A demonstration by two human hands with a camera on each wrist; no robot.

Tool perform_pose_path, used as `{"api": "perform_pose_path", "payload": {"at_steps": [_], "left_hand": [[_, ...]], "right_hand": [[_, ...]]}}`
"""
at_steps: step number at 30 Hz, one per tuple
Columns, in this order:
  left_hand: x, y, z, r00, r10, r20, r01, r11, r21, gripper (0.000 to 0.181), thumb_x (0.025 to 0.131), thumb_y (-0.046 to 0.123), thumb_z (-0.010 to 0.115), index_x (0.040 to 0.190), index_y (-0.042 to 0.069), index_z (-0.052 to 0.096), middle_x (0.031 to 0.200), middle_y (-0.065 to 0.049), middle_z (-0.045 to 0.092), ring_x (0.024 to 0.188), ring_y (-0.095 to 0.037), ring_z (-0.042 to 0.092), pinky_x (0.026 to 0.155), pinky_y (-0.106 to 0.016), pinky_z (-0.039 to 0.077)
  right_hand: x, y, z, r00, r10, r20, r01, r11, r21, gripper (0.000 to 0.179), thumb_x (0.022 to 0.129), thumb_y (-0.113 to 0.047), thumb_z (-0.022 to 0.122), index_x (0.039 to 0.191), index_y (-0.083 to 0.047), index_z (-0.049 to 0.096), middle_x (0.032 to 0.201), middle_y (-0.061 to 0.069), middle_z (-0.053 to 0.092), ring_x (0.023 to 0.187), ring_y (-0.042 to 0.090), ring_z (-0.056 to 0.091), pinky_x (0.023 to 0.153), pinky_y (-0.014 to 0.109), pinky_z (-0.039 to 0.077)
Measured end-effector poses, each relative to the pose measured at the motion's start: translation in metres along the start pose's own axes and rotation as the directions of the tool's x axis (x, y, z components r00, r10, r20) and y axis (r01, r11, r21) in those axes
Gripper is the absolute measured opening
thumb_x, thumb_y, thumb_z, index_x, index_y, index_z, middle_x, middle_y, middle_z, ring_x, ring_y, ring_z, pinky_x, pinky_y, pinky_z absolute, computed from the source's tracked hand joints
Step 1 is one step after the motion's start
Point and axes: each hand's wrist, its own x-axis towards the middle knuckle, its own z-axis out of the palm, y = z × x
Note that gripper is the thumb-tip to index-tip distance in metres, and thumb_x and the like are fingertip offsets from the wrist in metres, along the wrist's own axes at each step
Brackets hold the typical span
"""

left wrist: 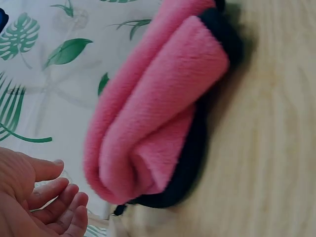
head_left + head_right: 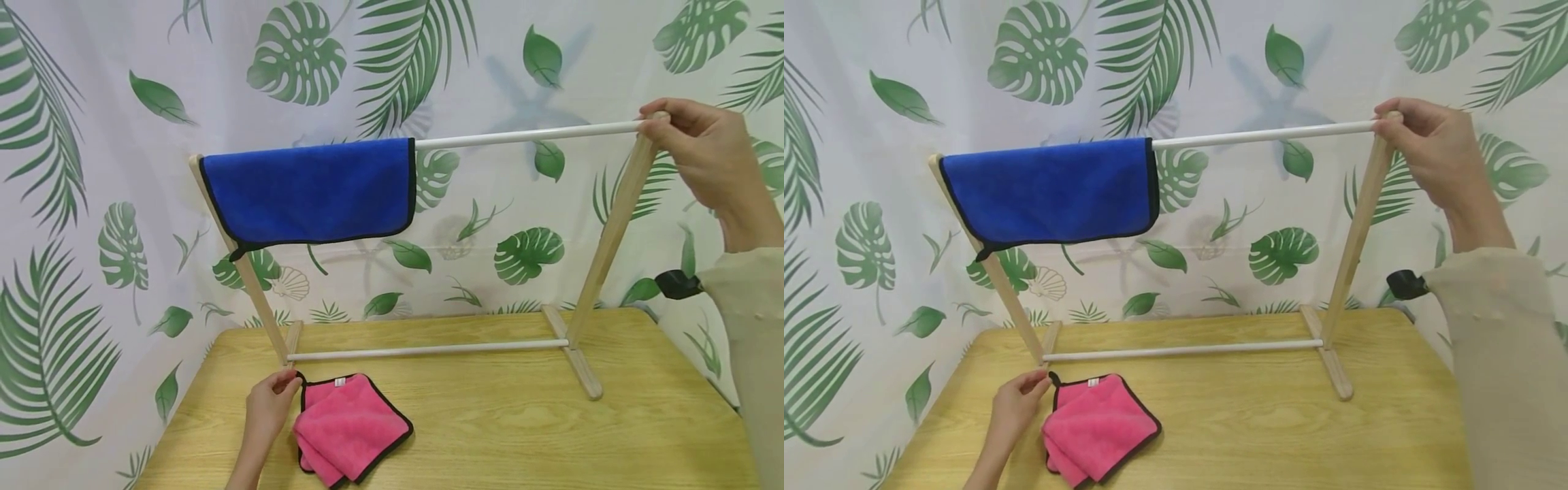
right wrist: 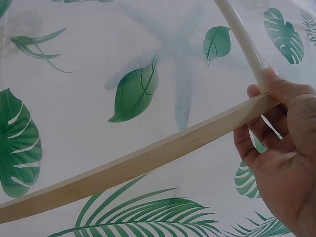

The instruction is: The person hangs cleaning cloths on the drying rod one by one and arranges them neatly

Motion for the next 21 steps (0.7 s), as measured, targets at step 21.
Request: {"api": "perform_pose_path", "payload": {"at_steps": [21], "left_hand": [[-0.011,-0.016,0.021,0.999,-0.004,0.042,0.002,0.999,0.051,0.032,0.092,0.005,0.074,0.116,-0.016,0.068,0.103,-0.025,0.073,0.095,-0.037,0.073,0.083,-0.048,0.058]], "right_hand": [[0.000,-0.001,-0.001,1.000,-0.010,0.003,0.010,1.000,0.022,0.026,0.101,-0.007,0.065,0.124,0.004,0.070,0.103,-0.005,0.068,0.088,0.011,0.054,0.079,0.008,0.049]]}}
